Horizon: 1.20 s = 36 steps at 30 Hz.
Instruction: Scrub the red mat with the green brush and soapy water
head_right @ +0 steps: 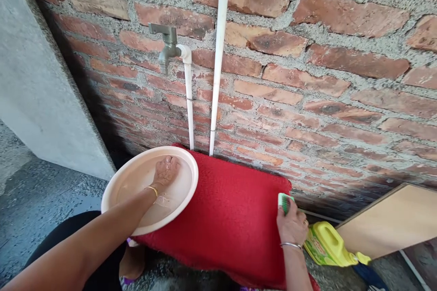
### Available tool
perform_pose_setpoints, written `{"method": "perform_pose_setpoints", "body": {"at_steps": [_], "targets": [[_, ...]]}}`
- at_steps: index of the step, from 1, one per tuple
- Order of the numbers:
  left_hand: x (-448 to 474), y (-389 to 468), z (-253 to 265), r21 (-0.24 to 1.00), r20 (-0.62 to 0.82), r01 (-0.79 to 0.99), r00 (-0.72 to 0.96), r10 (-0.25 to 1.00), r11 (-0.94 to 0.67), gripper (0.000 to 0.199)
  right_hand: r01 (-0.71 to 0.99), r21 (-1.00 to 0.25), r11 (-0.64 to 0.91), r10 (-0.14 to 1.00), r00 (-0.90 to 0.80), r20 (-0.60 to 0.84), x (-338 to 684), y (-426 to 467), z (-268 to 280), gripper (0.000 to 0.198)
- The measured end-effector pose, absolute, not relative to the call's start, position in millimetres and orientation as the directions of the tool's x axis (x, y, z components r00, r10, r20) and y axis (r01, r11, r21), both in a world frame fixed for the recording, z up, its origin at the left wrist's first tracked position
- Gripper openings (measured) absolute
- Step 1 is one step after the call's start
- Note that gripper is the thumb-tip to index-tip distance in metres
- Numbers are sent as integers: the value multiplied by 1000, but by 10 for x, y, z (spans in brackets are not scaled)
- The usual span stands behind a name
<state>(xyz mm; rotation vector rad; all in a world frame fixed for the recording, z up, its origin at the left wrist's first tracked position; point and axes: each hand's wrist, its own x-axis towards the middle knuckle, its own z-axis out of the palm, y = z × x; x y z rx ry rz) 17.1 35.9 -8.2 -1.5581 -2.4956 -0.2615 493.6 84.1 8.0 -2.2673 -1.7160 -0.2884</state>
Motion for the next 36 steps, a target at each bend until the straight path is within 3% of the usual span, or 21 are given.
{"method": "perform_pose_setpoints", "body": {"at_steps": [4,8,11,19,27,36], "targets": [[208,344,-18,57,239,901,-430,871,429,29,946,-194,-259,877,314,363,4988,843,73,58],[218,341,2,39,222,895,-442,869,445,30,970,-243,20,963,47,267,4181,749,89,55],[213,344,-18,34,222,895,-441,869,446,30,933,-274,232,959,-171,228,3348,598,121,49],[183,347,-56,53,228,897,-438,870,438,28,864,-245,440,898,-424,117,2161,397,224,51],[159,351,-68,31,227,899,-432,873,437,28,919,-164,359,929,-335,156,2652,720,133,46],[148,335,-78,-16,272,905,-405,873,425,29,999,-29,16,962,-8,271,4342,1201,35,52]]}}
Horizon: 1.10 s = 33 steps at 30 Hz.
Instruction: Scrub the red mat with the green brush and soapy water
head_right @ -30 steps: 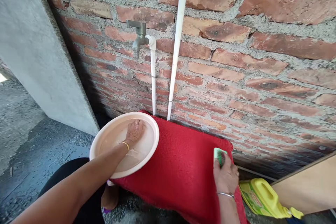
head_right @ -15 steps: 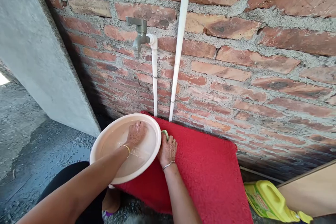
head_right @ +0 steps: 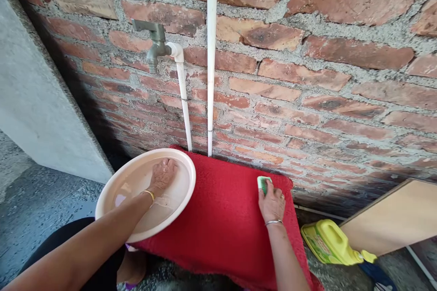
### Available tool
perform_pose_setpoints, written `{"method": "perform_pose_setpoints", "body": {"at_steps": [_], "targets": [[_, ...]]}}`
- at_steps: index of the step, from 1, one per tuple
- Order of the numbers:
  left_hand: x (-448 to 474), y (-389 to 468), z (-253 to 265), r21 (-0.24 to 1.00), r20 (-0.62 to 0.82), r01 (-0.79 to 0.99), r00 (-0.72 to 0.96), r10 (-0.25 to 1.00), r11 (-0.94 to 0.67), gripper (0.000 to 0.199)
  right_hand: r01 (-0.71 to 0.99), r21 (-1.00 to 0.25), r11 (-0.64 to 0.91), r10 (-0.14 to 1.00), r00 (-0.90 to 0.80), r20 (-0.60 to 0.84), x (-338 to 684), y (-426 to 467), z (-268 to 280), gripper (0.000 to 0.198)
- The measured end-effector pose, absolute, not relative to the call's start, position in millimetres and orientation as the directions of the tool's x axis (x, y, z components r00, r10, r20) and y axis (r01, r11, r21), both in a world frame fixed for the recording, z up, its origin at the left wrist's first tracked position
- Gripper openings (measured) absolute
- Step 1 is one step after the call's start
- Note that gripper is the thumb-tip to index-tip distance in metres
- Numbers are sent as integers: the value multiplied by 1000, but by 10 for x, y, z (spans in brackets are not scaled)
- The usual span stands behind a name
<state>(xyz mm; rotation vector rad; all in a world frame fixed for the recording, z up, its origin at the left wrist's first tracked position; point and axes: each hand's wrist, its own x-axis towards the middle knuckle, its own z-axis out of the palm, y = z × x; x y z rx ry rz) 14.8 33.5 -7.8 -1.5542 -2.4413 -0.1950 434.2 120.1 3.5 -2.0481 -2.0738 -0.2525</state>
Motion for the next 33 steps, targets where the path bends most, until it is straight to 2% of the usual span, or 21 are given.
{"method": "perform_pose_setpoints", "body": {"at_steps": [4,8,11,15,18,22,27,33], "targets": [[168,341,-58,-10,270,903,-411,871,430,29,980,-58,-190,946,198,256,4979,1254,72,57],[181,351,-54,10,257,901,-420,870,433,29,908,-180,-378,888,411,207,5148,1284,107,61],[185,360,-58,20,244,898,-430,869,439,28,935,-251,-250,926,307,219,4783,1311,127,60],[192,355,-56,24,244,893,-441,864,449,28,953,-273,134,972,-73,222,3782,1243,159,55],[191,343,-53,24,236,897,-433,870,441,27,891,-285,352,930,-300,211,2987,1095,178,47],[170,341,-77,26,245,900,-427,870,434,26,815,-232,531,848,-506,160,2295,931,181,45],[142,349,-148,16,287,905,-412,865,426,24,822,-189,538,843,-520,136,2223,1076,160,43],[157,326,-127,-14,285,903,-408,867,429,27,944,-146,297,952,-279,129,3043,1516,182,46]]}}
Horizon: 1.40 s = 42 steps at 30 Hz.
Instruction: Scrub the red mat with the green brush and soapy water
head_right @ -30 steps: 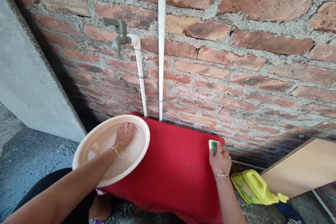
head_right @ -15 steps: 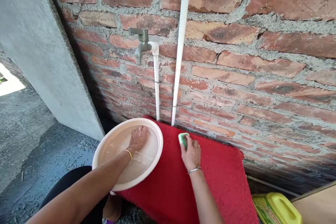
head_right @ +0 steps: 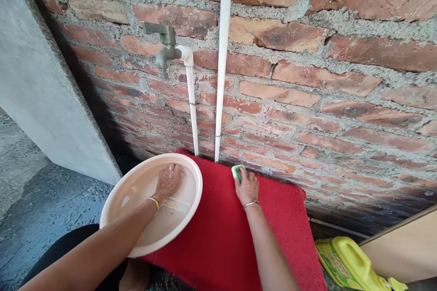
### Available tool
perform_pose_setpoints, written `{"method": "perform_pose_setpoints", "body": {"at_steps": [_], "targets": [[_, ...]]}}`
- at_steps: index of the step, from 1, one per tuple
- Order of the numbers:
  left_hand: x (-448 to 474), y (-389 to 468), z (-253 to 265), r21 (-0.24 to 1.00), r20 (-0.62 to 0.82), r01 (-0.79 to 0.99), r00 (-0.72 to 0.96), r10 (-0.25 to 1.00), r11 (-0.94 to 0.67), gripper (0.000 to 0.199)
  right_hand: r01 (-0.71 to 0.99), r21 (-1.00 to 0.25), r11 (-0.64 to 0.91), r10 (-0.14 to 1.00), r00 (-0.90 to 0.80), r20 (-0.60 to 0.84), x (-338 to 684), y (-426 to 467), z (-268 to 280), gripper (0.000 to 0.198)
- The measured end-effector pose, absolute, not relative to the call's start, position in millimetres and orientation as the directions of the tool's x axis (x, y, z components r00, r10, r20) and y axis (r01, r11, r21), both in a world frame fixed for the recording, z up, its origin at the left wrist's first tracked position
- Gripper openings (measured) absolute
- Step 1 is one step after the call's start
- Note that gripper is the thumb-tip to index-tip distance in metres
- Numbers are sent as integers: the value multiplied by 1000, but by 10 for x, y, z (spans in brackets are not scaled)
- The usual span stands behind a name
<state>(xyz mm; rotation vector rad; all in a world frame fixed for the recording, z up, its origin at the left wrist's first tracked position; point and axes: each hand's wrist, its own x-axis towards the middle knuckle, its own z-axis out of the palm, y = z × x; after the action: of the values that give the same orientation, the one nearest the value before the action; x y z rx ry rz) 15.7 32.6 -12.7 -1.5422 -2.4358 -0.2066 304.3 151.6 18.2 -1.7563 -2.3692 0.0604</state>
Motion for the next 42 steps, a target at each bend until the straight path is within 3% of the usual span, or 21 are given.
{"method": "perform_pose_setpoints", "body": {"at_steps": [6,10,13,16,20,23,26,34,42], "targets": [[166,316,-60,-6,253,904,-411,876,427,29,986,-157,-60,984,84,154,4299,1672,241,51],[167,325,-53,33,256,907,-413,874,419,28,909,-236,-343,916,379,128,5041,1556,288,59],[180,333,-36,50,257,905,-420,870,422,28,866,-266,-423,879,464,112,5299,1390,282,67],[200,337,-8,65,247,898,-437,865,435,28,856,-401,-327,903,407,134,5147,1175,185,71],[210,338,6,54,231,897,-438,869,438,28,813,-581,-29,971,162,178,4352,810,19,72],[206,336,-2,32,232,897,-436,870,441,29,769,-611,188,974,-66,216,3580,522,-27,64],[196,336,-14,31,234,897,-435,870,440,29,772,-544,328,942,-225,248,2935,287,-10,51],[165,347,-71,58,247,902,-429,869,429,29,830,-342,441,896,-380,232,2511,67,-4,46],[165,340,-35,68,233,906,-423,876,419,30,943,-229,242,944,-174,280,3608,271,-101,47]]}}
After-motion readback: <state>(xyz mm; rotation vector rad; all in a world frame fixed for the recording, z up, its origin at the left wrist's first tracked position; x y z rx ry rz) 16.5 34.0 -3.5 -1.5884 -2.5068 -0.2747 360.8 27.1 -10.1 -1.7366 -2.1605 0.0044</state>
